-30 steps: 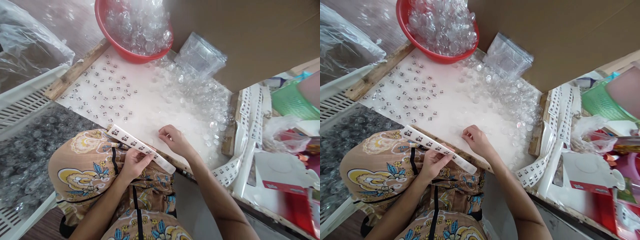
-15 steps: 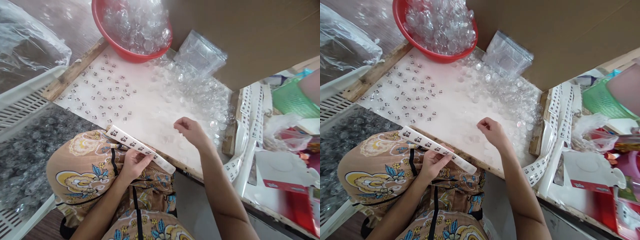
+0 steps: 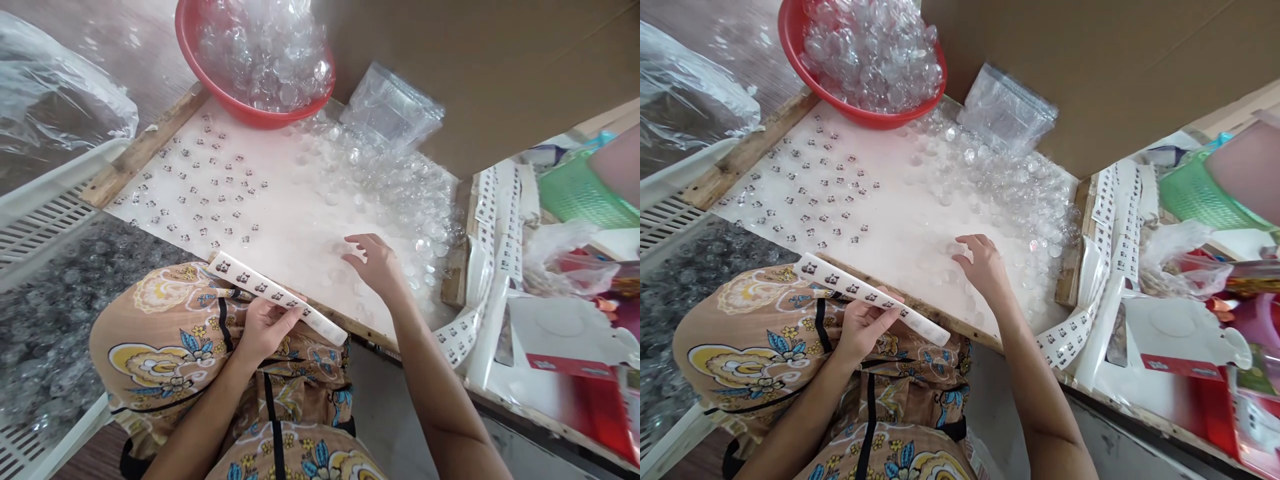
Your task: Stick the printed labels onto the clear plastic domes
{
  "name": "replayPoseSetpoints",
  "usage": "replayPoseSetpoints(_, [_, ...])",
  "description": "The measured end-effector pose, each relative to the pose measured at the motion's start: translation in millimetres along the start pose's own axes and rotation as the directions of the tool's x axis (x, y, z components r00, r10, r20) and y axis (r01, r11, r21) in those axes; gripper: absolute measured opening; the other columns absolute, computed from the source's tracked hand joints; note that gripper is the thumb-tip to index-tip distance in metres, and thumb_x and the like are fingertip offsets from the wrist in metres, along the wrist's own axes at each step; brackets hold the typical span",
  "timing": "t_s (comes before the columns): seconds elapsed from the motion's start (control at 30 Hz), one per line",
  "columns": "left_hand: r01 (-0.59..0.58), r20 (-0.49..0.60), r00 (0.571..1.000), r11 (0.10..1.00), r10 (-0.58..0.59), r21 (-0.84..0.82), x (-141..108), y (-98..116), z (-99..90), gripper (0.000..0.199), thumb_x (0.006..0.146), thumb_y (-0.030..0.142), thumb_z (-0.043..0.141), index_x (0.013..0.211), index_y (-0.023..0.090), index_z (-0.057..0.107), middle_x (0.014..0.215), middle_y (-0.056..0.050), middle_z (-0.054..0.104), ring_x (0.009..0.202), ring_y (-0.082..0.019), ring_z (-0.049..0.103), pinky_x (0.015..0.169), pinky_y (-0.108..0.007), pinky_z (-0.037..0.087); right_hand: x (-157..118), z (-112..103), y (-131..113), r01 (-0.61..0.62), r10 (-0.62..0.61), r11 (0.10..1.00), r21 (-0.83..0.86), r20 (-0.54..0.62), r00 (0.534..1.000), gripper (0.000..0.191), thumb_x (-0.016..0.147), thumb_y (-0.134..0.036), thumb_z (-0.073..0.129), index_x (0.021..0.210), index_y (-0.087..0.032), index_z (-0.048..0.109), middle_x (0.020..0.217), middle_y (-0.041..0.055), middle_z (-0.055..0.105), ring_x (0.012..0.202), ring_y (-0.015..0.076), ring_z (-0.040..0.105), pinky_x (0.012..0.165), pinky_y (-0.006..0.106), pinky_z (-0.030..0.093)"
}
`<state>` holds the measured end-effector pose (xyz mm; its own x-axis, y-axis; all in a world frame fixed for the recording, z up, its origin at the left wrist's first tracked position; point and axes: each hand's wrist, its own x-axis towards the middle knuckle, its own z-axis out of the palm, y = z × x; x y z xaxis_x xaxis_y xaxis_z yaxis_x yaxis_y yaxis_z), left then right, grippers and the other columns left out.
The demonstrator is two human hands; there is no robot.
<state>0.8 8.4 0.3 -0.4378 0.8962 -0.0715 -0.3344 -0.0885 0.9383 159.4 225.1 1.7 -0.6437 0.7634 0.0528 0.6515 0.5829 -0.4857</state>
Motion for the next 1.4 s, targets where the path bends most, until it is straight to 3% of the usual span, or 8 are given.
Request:
replayPoseSetpoints(0.33, [0.029, -0.002, 1.000, 0.999, -0.029, 0.036, 0.5, 1.2, -0.1, 0.017, 0.083, 0.032, 0.071, 0.086, 0.015, 0.074, 0.078, -0.006, 0.071, 0.067, -0.017, 0.065, 0.058, -0.026, 0.054, -8.7, -6.4, -5.8, 0.028, -0.028, 0.999, -0.019, -0.025, 0.999, 0.023, 0.087, -0.030, 0.057, 0.107, -0.022, 0.063, 0.103, 0.0103, 0.067, 0.086, 0.0249, 0.065, 0.075, 0.042, 0.054])
replayPoseSetpoints(0.47, [0.009, -0.004, 1.000, 1.000, -0.008, 0.029, 0.9, 1.3, -0.2, 0.017, 0.082, 0.031, 0.072, 0.086, 0.015, 0.074, 0.076, -0.005, 0.070, 0.065, -0.016, 0.064, 0.057, -0.025, 0.053, -2.7, -10.4, 3.8, -0.026, 0.026, 1.000, 0.000, -0.105, 0.994, 0.023, 0.087, -0.032, 0.055, 0.106, -0.022, 0.063, 0.103, 0.0100, 0.069, 0.084, 0.0239, 0.066, 0.071, 0.039, 0.054])
replayPoseSetpoints(0.63, [0.022, -0.004, 1.000, 0.999, -0.022, 0.029, -0.1, -0.5, -0.9, 0.017, 0.083, 0.031, 0.071, 0.087, 0.015, 0.074, 0.077, -0.005, 0.070, 0.065, -0.016, 0.063, 0.057, -0.025, 0.052, 2.7, -6.0, 17.0, -0.064, 0.058, 0.996, -0.063, -0.090, 0.994, 0.023, 0.084, -0.024, 0.056, 0.105, -0.020, 0.065, 0.105, 0.0123, 0.068, 0.088, 0.0273, 0.065, 0.075, 0.045, 0.054])
replayPoseSetpoints(0.77, [0.019, 0.011, 1.000, 0.999, -0.019, 0.026, -0.8, -2.1, -1.3, 0.016, 0.084, 0.029, 0.070, 0.088, 0.015, 0.074, 0.079, -0.006, 0.070, 0.067, -0.016, 0.063, 0.059, -0.025, 0.052, -1.1, -2.9, 8.2, 0.033, -0.048, 0.994, -0.105, -0.144, 0.988, 0.025, 0.085, -0.020, 0.055, 0.107, -0.022, 0.067, 0.116, 0.0147, 0.063, 0.106, 0.0319, 0.059, 0.086, 0.052, 0.051])
replayPoseSetpoints(0.97, [0.024, -0.009, 1.000, 1.000, -0.024, 0.012, -0.3, -1.1, -0.1, 0.015, 0.083, 0.029, 0.071, 0.087, 0.015, 0.074, 0.080, -0.006, 0.071, 0.067, -0.016, 0.065, 0.058, -0.025, 0.053, -14.4, 2.8, -16.2, 0.168, -0.170, 0.983, -0.072, -0.016, 0.985, 0.019, 0.089, -0.018, 0.053, 0.100, -0.021, 0.068, 0.106, 0.0128, 0.067, 0.101, 0.0291, 0.059, 0.090, 0.049, 0.049])
replayPoseSetpoints(1.1, [0.021, -0.001, 1.000, 1.000, -0.021, 0.014, -0.5, -0.8, 0.1, 0.015, 0.083, 0.028, 0.071, 0.087, 0.015, 0.074, 0.079, -0.005, 0.071, 0.065, -0.015, 0.065, 0.058, -0.024, 0.053, -25.7, -8.7, -16.5, 0.128, -0.128, 0.992, -0.018, -0.014, 0.992, 0.017, 0.091, -0.021, 0.053, 0.101, -0.023, 0.067, 0.102, 0.0096, 0.068, 0.097, 0.0265, 0.062, 0.084, 0.044, 0.052])
replayPoseSetpoints(1.23, [0.006, 0.002, 1.000, 1.000, -0.006, -0.006, -0.1, 0.0, 0.3, 0.011, 0.083, 0.024, 0.070, 0.088, 0.015, 0.075, 0.079, -0.005, 0.071, 0.066, -0.015, 0.065, 0.057, -0.023, 0.053, -39.5, -26.9, 1.6, -0.019, 0.017, 0.997, -0.079, -0.032, 0.999, 0.021, 0.089, -0.028, 0.057, 0.108, -0.022, 0.065, 0.105, 0.0100, 0.066, 0.095, 0.0274, 0.063, 0.078, 0.043, 0.054])
replayPoseSetpoints(1.4, [-0.001, 0.022, 1.000, 1.000, 0.002, -0.012, -0.4, -0.5, -0.1, 0.009, 0.084, 0.020, 0.069, 0.089, 0.016, 0.075, 0.080, -0.004, 0.071, 0.068, -0.014, 0.065, 0.059, -0.022, 0.053, -44.3, -17.6, 16.5, -0.126, 0.126, 0.991, -0.054, 0.007, 0.992, 0.025, 0.085, -0.029, 0.060, 0.107, -0.019, 0.067, 0.106, 0.0109, 0.062, 0.083, 0.0233, 0.067, 0.073, 0.041, 0.057])
